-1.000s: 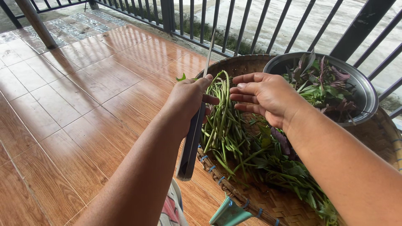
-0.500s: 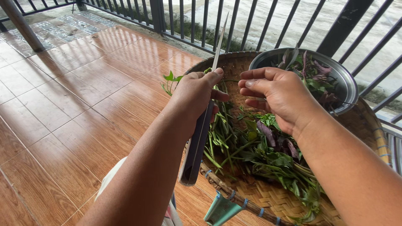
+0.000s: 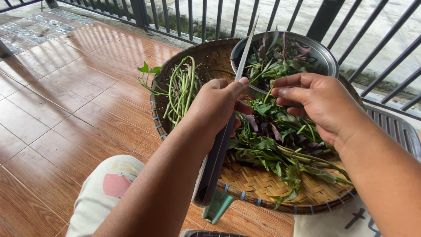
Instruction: The person trims leafy green vegetables using a knife, cutting stems and leaves over a woven basket. The trimmed pieces are placed into a metal bowl while the remaining stems are set aside in the basket.
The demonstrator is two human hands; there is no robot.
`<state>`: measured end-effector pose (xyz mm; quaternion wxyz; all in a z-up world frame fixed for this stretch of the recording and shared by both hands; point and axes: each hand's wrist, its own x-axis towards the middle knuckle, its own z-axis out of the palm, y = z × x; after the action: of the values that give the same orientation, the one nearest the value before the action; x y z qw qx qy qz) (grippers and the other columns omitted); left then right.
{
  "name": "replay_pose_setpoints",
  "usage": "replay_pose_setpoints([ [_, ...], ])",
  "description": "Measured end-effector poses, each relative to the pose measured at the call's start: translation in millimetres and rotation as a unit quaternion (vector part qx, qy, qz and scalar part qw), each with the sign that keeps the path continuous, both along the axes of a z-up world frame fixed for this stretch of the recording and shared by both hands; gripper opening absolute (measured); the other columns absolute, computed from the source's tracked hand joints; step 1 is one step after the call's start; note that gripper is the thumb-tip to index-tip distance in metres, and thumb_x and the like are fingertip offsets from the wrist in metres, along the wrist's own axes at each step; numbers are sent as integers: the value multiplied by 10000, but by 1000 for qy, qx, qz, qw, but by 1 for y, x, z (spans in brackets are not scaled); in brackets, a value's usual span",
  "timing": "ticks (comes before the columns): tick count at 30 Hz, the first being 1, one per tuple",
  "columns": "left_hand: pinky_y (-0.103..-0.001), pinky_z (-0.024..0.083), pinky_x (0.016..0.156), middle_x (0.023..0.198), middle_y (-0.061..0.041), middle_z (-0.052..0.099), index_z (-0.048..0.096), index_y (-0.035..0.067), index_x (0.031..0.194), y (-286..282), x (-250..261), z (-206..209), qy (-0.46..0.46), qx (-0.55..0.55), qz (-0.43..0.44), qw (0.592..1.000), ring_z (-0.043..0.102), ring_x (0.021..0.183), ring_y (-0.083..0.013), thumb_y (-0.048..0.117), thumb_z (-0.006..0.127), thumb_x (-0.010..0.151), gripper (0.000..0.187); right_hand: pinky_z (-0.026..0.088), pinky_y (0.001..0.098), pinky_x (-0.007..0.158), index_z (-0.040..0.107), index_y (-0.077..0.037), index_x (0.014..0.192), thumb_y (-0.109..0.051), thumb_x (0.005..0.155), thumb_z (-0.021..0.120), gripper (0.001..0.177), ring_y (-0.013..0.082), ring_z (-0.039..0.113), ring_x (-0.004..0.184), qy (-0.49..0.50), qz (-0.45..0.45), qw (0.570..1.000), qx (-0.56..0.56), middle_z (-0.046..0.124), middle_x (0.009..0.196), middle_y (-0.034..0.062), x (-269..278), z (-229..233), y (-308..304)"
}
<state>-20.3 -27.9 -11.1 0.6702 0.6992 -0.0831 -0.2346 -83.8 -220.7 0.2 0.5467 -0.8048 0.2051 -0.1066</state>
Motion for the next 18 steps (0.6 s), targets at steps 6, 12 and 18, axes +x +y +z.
replay_pose_setpoints([
  [6, -324, 496, 461, 793, -101, 745, 621, 41, 1208, -16, -22, -10, -4, 18, -20, 1000, 570, 520, -145, 440, 615, 917, 494, 486, 336, 813, 816, -126, 1071, -157, 871, 745, 214, 134, 713, 925, 85, 11, 991, -102, 818, 990, 62, -26, -23, -26],
  [12, -332, 500, 483, 790, -110, 743, 456, 48, 1435, -25, -43, -15, 14, 51, -28, 998, 581, 542, -135, 423, 591, 928, 645, 520, 326, 931, 856, -137, 1032, -289, 866, 828, 227, 173, 758, 952, 249, 62, 948, -189, 805, 984, 54, -48, -44, -38],
  [18, -330, 498, 480, 779, -101, 736, 428, 28, 1463, -29, -52, -22, 23, 51, -38, 998, 572, 543, -134, 416, 600, 924, 686, 556, 320, 865, 830, -174, 1064, -271, 776, 841, 304, 155, 781, 877, 237, 111, 935, -238, 851, 954, 6, -58, -47, -32],
])
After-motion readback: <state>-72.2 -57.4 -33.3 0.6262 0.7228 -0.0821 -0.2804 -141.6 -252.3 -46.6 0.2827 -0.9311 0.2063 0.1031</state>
